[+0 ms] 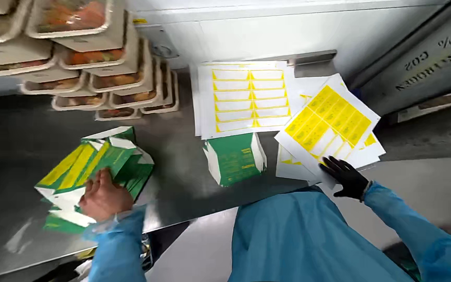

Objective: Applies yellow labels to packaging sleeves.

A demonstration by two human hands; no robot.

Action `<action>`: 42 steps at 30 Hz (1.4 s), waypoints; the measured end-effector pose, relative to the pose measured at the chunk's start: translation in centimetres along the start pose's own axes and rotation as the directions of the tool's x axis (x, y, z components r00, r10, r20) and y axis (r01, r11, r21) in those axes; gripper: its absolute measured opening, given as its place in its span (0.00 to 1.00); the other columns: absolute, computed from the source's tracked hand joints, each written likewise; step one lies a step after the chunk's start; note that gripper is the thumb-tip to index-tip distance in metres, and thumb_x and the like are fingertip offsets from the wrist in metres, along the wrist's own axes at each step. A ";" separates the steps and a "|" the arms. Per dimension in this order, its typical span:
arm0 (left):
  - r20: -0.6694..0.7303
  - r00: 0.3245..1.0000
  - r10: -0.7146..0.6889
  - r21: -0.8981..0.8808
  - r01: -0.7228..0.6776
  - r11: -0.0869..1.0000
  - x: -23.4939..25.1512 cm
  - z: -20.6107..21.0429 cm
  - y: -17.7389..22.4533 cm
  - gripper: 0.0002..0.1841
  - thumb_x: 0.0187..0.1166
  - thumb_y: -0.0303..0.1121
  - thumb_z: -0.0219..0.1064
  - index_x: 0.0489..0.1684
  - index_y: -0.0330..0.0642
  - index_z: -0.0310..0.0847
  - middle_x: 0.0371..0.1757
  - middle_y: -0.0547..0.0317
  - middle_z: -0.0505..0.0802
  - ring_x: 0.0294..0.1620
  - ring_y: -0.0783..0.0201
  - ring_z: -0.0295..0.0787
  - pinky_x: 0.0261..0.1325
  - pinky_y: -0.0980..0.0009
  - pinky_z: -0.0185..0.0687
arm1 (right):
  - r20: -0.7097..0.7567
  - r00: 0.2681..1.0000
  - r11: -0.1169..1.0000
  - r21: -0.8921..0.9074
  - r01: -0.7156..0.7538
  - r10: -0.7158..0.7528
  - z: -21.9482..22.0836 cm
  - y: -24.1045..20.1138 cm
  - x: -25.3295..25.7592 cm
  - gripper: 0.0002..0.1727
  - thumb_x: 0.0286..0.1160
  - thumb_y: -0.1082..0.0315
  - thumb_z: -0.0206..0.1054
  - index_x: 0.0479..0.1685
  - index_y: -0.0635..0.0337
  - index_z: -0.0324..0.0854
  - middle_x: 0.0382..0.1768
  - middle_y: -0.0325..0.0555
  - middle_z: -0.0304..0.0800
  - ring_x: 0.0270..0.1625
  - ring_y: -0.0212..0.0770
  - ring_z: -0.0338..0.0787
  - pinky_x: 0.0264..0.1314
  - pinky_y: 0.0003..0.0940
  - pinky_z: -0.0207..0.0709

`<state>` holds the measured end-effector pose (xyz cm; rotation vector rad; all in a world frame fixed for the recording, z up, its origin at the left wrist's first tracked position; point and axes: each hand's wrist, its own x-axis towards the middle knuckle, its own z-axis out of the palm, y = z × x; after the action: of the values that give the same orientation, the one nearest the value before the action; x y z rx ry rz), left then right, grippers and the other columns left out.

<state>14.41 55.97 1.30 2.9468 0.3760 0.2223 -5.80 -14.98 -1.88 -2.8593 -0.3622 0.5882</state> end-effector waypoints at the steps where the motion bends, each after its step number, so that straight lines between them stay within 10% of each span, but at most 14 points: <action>1: 0.094 0.995 -0.044 0.035 0.041 0.999 1.3 1.2 -1.8 0.22 0.90 0.31 0.51 0.81 0.41 0.75 0.81 0.38 0.79 0.83 0.27 0.69 0.74 0.21 0.63 | -0.005 0.999 0.999 -0.003 0.032 -0.032 0.5 0.6 0.0 0.64 0.40 0.54 0.94 0.92 0.38 0.63 0.94 0.48 0.54 0.95 0.54 0.53 0.90 0.64 0.54; 6: 0.236 0.965 -0.112 0.070 0.098 0.993 3.1 1.4 -1.4 0.45 0.84 0.69 0.47 0.84 0.36 0.69 0.84 0.28 0.72 0.86 0.22 0.58 0.76 0.16 0.50 | -0.099 0.970 0.975 -0.011 0.221 -0.221 1.7 3.2 -0.5 0.36 0.67 0.56 0.79 0.81 0.36 0.78 0.86 0.45 0.73 0.90 0.57 0.66 0.85 0.61 0.65; 11: 0.184 0.983 0.021 -0.545 0.084 0.834 -7.0 -2.5 16.4 0.32 0.96 0.46 0.41 0.52 0.25 0.86 0.48 0.35 0.94 0.51 0.46 0.93 0.61 0.46 0.86 | -0.175 0.961 0.952 0.182 0.245 -0.214 0.8 3.7 -0.4 0.23 0.89 0.51 0.54 0.76 0.38 0.83 0.82 0.39 0.79 0.88 0.48 0.71 0.87 0.56 0.65; 13: 0.547 0.825 0.145 -0.739 0.394 0.546 -14.3 -0.9 25.1 0.38 0.95 0.48 0.29 0.46 0.24 0.84 0.38 0.44 0.95 0.40 0.56 0.94 0.52 0.55 0.91 | -0.284 0.942 0.951 0.197 0.237 -0.176 -0.3 3.3 -0.6 0.23 0.90 0.54 0.54 0.76 0.45 0.83 0.81 0.43 0.80 0.85 0.47 0.75 0.86 0.52 0.67; 15: 0.783 0.525 0.335 -0.622 0.686 0.377 -19.3 2.1 32.6 0.43 0.93 0.59 0.27 0.66 0.28 0.80 0.54 0.42 0.95 0.53 0.52 0.95 0.61 0.53 0.90 | -0.439 0.874 0.961 0.072 0.267 -0.210 -0.8 2.9 -0.9 0.23 0.85 0.60 0.59 0.77 0.50 0.81 0.79 0.49 0.80 0.83 0.50 0.77 0.85 0.52 0.69; 17: 0.786 0.431 0.443 -0.563 0.795 0.226 -21.4 4.4 38.4 0.38 0.92 0.62 0.36 0.82 0.37 0.68 0.74 0.48 0.86 0.70 0.53 0.87 0.72 0.53 0.83 | -0.491 0.812 0.939 -0.044 0.340 -0.317 -1.3 2.8 -1.5 0.26 0.79 0.66 0.59 0.79 0.50 0.77 0.80 0.51 0.79 0.83 0.52 0.77 0.84 0.53 0.68; 24: 0.715 0.640 0.281 -0.652 0.756 -0.063 -22.0 7.3 47.2 0.19 0.94 0.43 0.53 0.71 0.41 0.76 0.57 0.55 0.91 0.54 0.62 0.91 0.60 0.60 0.88 | -0.208 0.835 0.839 0.095 0.536 -0.510 -2.7 5.6 -3.4 0.44 0.72 0.29 0.65 0.84 0.46 0.74 0.84 0.41 0.76 0.88 0.44 0.71 0.87 0.54 0.65; 30: 0.658 0.738 0.149 -0.743 0.669 -0.026 -24.4 7.2 49.9 0.17 0.96 0.45 0.44 0.58 0.47 0.75 0.51 0.60 0.88 0.53 0.68 0.87 0.56 0.64 0.86 | -0.500 0.852 0.869 0.479 0.122 0.156 -6.5 3.8 3.4 0.30 0.83 0.43 0.64 0.77 0.51 0.81 0.77 0.42 0.83 0.83 0.46 0.77 0.84 0.52 0.70; 34: 0.565 0.798 0.211 -0.818 0.574 0.020 -25.3 5.8 51.2 0.25 0.94 0.54 0.46 0.72 0.46 0.75 0.60 0.57 0.90 0.61 0.65 0.88 0.65 0.59 0.86 | -0.612 0.765 0.796 0.557 0.236 0.202 -5.6 1.8 5.9 0.26 0.78 0.50 0.72 0.70 0.53 0.87 0.71 0.41 0.89 0.74 0.41 0.85 0.78 0.42 0.78; 42: 0.487 0.834 0.257 -0.867 0.498 0.028 -26.1 5.0 52.8 0.12 0.87 0.42 0.65 0.51 0.44 0.86 0.41 0.59 0.94 0.42 0.67 0.93 0.49 0.66 0.92 | -0.626 0.676 0.717 0.666 0.204 0.389 -5.4 1.0 4.6 0.20 0.72 0.55 0.79 0.60 0.52 0.91 0.57 0.40 0.95 0.58 0.35 0.92 0.58 0.33 0.87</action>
<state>2.73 -2.00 2.58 1.3120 0.2147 -0.3036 0.75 -15.45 1.06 -2.0924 0.1576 -0.4097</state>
